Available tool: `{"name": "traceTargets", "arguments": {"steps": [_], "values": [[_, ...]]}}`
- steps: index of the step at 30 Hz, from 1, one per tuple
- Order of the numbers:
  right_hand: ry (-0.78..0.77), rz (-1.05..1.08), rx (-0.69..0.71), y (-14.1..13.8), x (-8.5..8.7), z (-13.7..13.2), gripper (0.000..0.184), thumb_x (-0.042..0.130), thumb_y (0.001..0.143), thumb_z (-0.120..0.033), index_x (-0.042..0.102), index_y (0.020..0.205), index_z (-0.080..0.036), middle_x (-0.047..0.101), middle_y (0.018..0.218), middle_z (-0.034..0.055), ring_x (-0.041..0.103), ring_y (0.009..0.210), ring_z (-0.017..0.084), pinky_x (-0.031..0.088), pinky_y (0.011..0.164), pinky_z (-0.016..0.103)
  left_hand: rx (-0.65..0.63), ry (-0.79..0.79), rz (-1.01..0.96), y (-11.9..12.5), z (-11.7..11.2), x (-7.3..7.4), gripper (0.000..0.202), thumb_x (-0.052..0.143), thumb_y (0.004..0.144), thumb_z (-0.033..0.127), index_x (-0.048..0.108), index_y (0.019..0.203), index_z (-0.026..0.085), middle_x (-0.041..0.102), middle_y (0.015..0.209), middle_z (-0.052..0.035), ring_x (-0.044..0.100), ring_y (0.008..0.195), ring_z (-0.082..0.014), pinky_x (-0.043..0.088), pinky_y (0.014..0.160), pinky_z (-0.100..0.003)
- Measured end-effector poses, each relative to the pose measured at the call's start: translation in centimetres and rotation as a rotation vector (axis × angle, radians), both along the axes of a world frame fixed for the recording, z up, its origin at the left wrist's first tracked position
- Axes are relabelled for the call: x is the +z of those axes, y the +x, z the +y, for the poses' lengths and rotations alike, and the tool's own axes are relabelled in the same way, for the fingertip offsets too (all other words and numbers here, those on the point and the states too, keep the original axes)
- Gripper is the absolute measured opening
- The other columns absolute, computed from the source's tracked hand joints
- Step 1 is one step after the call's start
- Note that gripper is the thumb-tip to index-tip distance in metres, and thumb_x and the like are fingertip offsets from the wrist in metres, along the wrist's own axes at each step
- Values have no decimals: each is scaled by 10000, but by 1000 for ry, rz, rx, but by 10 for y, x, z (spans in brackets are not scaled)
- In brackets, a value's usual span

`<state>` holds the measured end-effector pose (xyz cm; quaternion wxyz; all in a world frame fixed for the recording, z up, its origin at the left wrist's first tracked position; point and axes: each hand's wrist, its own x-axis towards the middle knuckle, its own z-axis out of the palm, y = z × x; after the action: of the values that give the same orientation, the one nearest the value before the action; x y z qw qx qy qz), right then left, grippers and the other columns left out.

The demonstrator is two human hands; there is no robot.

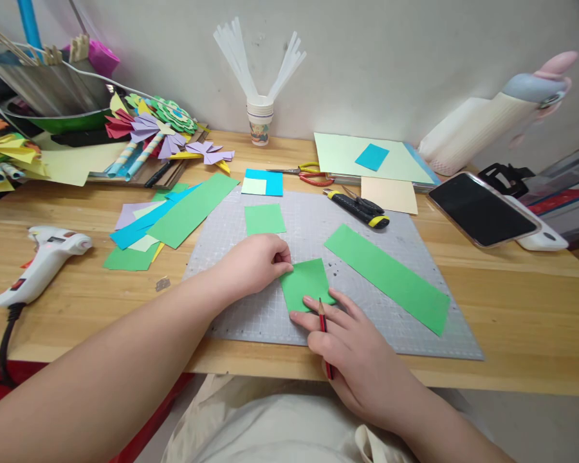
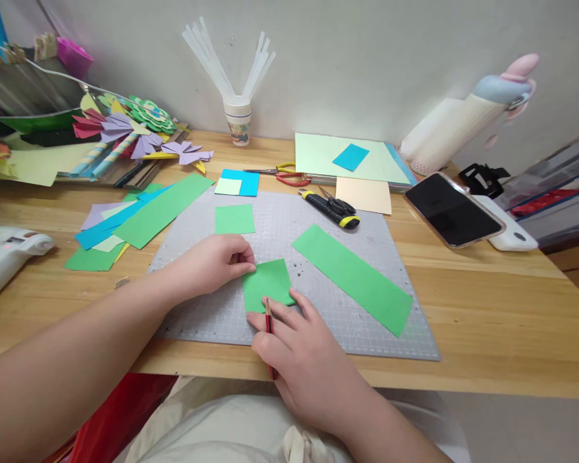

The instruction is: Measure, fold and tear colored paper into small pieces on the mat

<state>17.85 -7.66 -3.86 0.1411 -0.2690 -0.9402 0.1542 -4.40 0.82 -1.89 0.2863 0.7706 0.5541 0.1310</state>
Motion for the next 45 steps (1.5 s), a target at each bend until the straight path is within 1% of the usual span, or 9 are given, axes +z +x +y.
{"name": "traceTargets", "arguments": {"steps": [18,20,22,25,29,31,36,40,45], "values": [[-3,-26,0,-1,1,2,279,418,788,-30,549,973,-192,564,1367,44,427,1324,257,236,1120,543,-1,3,8,1,-1,1,67,612,779,235,620,728,191,630,739,7,537,655,-130,376,582,-258],[-2,-22,2,-1,0,2,280,419,783,-29,549,972,-191,570,1360,47,424,1325,261,237,1115,552,-1,27,9,2,-2,1,22,606,774,213,606,769,192,624,765,6,540,679,-133,388,599,-260],[-3,-18,4,0,0,1,280,419,783,-29,547,973,-191,571,1358,48,423,1324,264,236,1112,558,-4,67,11,2,-4,1,66,595,774,194,587,839,195,619,832,-4,545,742,-146,401,641,-271],[-10,-12,1,-1,1,0,280,419,792,-30,543,982,-194,579,1346,46,421,1321,256,220,1117,554,-73,104,23,3,-7,3,96,629,766,223,572,839,195,601,876,-14,535,804,-165,397,676,-283],[-20,11,-3,-2,3,0,284,420,794,-20,535,980,-202,602,1313,37,408,1317,243,165,1125,546,-229,83,50,3,-10,6,158,714,734,288,588,730,193,590,795,4,529,774,-158,373,661,-270],[-7,42,-31,-3,3,0,280,436,790,-16,535,959,-215,631,1268,16,442,1264,241,139,1107,548,-258,78,69,3,-10,7,182,731,732,313,594,722,192,591,785,6,529,773,-157,362,673,-274],[-6,108,-175,-7,0,-8,243,519,778,-50,553,923,-241,712,1051,-23,527,958,212,273,886,438,-263,86,120,2,-8,6,221,738,737,369,602,753,195,605,827,8,539,813,-168,326,718,-296],[-36,155,-287,-12,-1,-17,258,474,753,-24,546,885,-233,707,1091,-23,516,851,198,262,778,393,-264,75,166,3,-9,6,231,732,749,391,602,783,203,620,869,15,550,859,-176,296,739,-305],[-18,181,-404,-13,-2,-27,365,467,633,-6,559,888,-251,723,888,-32,517,762,192,248,712,365,-272,84,167,2,-9,4,238,728,752,401,593,795,209,621,882,28,550,898,-177,275,757,-313]]}}
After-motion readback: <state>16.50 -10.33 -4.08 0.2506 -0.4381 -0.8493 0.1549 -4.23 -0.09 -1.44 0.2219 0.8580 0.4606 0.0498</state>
